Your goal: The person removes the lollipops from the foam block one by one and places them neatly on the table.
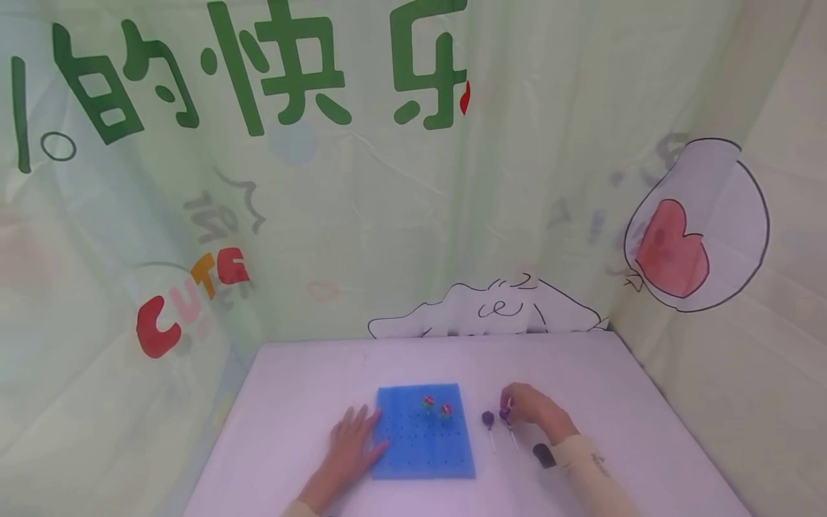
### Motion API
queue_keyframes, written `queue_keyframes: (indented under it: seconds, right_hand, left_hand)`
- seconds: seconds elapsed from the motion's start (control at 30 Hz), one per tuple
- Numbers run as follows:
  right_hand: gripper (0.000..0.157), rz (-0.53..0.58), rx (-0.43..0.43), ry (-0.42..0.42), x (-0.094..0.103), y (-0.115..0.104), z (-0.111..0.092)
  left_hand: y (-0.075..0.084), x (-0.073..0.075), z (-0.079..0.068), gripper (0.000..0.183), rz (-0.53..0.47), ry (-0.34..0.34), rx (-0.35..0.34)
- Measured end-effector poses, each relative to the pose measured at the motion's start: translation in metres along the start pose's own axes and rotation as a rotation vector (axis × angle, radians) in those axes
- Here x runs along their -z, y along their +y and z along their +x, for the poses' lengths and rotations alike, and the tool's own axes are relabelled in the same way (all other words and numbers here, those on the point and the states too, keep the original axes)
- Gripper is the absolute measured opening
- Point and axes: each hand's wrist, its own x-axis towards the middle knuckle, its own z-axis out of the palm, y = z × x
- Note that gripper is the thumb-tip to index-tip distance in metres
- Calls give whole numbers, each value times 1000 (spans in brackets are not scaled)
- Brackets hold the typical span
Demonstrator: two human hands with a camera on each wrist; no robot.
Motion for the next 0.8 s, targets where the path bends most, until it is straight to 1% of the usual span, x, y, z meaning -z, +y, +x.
queue_keyframes:
  seconds: [0.1,0.23,0.5,0.67,0.8]
  right_hand:
    - [17,6,-8,-6,-2,2,1]
    - [17,13,-23,-5,-6,3,1]
    - [17,19,7,-5,-6,2,0]
    - [17,11,16,3,-7,3,1]
    - [19,9,30,16,-8,4,2]
  left_hand:
    - [1,1,-1,76,1,0,-5]
    - [-1,-3,0,77,9,1,-7]
    - [-10,-15,7,81,18,-9,0]
    - [-14,-21,9,83,34,-4,3]
    - [-14,-22,9,83,41,1,5]
